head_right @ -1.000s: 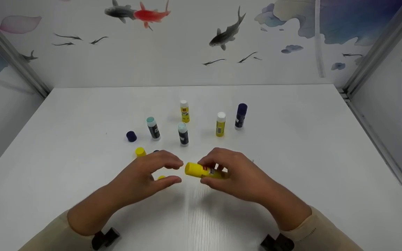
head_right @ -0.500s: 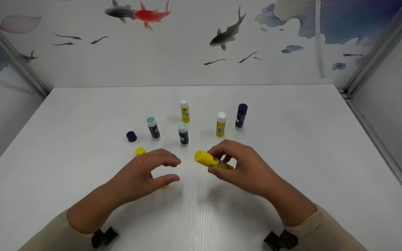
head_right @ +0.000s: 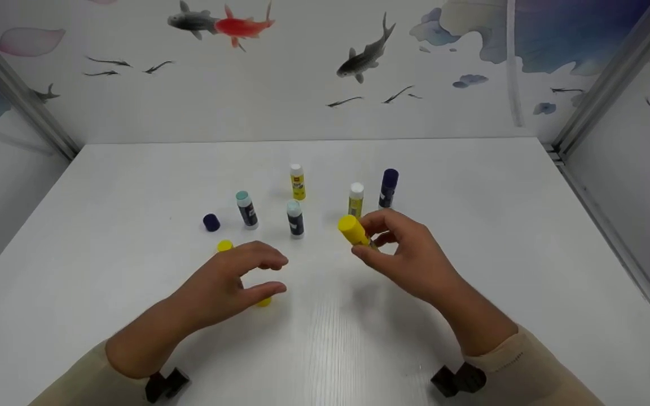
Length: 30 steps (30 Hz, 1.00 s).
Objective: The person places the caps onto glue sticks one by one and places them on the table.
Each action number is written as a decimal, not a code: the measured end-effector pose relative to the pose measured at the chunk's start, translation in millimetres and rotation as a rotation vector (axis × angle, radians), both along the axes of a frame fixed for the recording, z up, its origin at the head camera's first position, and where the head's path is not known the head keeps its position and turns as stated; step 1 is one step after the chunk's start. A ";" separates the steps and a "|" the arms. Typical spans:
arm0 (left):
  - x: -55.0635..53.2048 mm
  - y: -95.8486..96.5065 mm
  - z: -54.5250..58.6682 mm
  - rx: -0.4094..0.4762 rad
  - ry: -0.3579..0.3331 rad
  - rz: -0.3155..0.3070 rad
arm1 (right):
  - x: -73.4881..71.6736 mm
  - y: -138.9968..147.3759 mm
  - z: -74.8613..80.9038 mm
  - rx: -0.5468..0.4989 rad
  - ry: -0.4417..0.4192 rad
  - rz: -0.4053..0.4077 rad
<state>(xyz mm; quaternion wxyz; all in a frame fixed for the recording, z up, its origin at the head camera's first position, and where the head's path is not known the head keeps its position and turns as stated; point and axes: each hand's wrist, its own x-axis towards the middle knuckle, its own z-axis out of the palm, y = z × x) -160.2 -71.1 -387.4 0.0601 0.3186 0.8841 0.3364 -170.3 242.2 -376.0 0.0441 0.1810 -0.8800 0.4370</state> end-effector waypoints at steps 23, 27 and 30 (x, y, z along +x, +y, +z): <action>-1.7 -6.6 -2.2 -0.028 0.005 0.027 | -26.9 27.3 -8.8 -0.076 -0.119 -0.188; -1.9 -7.2 -2.4 -0.031 -0.006 0.030 | -31.7 29.9 -11.2 -0.084 -0.123 -0.210; -2.1 -7.8 -3.2 -0.034 -0.017 0.033 | -36.0 33.0 -12.5 -0.088 -0.133 -0.228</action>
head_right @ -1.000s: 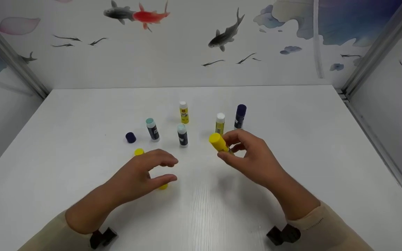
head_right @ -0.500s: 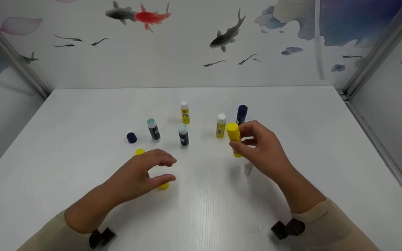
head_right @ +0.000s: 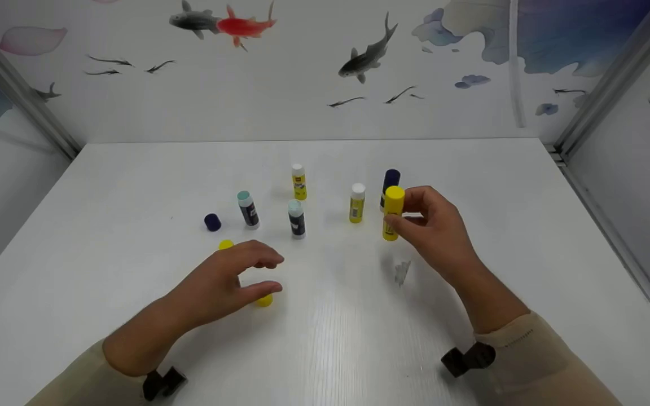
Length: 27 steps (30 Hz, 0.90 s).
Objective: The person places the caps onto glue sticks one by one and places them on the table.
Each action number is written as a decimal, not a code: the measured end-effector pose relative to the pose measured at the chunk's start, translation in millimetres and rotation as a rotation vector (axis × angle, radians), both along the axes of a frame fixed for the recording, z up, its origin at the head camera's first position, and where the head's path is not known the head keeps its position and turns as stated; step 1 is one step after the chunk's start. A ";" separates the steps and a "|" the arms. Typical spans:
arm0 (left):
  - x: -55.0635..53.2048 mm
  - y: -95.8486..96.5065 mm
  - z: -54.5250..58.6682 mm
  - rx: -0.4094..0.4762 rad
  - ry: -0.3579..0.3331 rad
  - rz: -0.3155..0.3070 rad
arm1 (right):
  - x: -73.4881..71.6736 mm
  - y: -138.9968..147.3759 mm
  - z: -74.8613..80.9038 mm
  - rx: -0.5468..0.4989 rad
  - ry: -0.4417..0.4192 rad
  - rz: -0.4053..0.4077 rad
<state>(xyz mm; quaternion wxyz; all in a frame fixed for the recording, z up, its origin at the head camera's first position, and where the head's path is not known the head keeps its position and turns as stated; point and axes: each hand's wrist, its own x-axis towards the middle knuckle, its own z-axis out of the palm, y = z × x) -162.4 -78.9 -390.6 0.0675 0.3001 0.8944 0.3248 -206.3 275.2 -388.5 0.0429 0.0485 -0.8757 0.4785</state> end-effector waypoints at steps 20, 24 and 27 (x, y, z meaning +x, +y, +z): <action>-2.3 -1.6 -5.3 -0.073 -0.059 -0.006 | -31.9 18.3 -10.0 -0.018 -0.056 -0.126; -2.2 -2.1 -4.8 -0.084 -0.077 0.000 | -35.7 21.1 -13.2 -0.030 -0.065 -0.140; -2.4 -2.0 -4.3 -0.093 -0.088 0.002 | -38.3 22.8 -15.6 -0.028 -0.071 -0.145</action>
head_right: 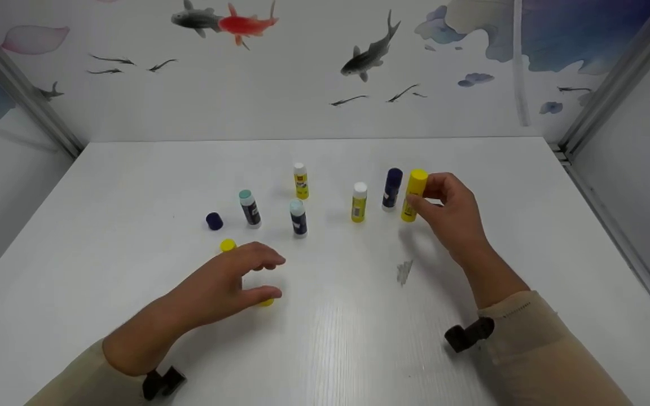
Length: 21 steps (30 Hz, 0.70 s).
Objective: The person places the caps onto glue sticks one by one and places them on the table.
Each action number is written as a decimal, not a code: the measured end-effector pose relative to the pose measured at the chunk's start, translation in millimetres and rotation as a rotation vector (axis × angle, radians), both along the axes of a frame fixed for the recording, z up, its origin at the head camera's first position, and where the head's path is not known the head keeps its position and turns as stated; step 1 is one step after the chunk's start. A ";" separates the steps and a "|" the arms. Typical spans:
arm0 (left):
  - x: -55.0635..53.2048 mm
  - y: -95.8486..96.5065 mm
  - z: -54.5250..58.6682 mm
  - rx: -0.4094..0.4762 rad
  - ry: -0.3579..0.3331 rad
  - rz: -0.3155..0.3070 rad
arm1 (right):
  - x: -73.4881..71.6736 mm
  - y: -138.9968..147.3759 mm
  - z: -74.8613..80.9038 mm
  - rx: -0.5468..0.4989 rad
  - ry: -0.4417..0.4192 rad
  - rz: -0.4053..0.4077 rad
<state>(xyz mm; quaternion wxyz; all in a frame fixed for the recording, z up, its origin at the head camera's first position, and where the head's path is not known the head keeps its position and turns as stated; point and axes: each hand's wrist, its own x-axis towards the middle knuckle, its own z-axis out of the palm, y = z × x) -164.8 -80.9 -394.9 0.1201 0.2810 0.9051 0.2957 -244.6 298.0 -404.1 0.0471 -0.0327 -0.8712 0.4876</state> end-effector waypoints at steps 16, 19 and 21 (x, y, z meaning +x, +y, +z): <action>-0.6 -4.1 -2.3 -0.020 -0.030 0.022 | -16.4 2.1 -8.4 0.034 -0.050 -0.012; -1.1 -4.2 -2.2 -0.036 -0.037 0.021 | -19.3 4.4 -11.6 0.039 -0.060 -0.016; -1.3 -4.4 -1.8 -0.044 -0.031 0.019 | -21.7 6.1 -14.0 0.033 -0.065 -0.017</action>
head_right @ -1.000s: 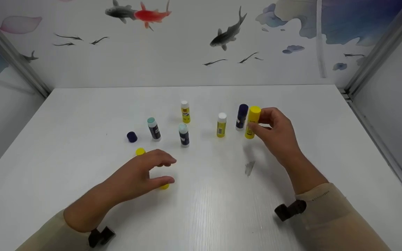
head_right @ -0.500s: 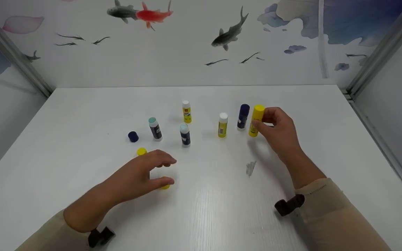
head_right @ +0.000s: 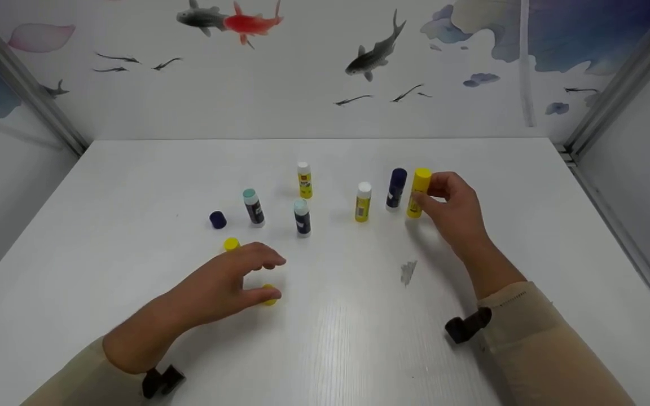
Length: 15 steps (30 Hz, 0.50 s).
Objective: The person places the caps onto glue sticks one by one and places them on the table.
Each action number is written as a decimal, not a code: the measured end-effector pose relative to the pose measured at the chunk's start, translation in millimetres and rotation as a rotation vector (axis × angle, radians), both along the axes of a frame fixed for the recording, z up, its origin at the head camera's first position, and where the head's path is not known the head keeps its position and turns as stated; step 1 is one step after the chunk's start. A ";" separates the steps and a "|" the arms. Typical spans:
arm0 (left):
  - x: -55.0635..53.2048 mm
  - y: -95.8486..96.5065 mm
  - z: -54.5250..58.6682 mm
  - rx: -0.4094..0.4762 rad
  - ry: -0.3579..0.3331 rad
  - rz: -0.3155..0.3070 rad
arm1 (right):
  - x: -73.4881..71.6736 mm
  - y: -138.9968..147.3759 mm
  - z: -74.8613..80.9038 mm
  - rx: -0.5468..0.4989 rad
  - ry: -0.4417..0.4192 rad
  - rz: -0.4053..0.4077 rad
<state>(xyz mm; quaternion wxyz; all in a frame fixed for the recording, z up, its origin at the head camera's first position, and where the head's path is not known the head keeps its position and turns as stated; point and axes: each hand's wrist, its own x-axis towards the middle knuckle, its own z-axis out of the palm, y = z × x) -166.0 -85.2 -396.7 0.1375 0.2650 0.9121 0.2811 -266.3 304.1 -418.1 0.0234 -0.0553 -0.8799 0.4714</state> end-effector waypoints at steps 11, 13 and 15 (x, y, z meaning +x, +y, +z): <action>0.2 0.0 1.1 -0.049 -0.033 0.027 | -7.7 7.0 -7.6 -0.058 -0.028 -0.002; 0.2 -0.3 0.3 -0.057 -0.034 0.031 | -9.3 7.6 -8.9 -0.055 -0.036 0.000; 0.6 -0.7 -0.4 -0.064 -0.033 0.031 | -11.2 7.7 -9.8 -0.052 -0.039 0.000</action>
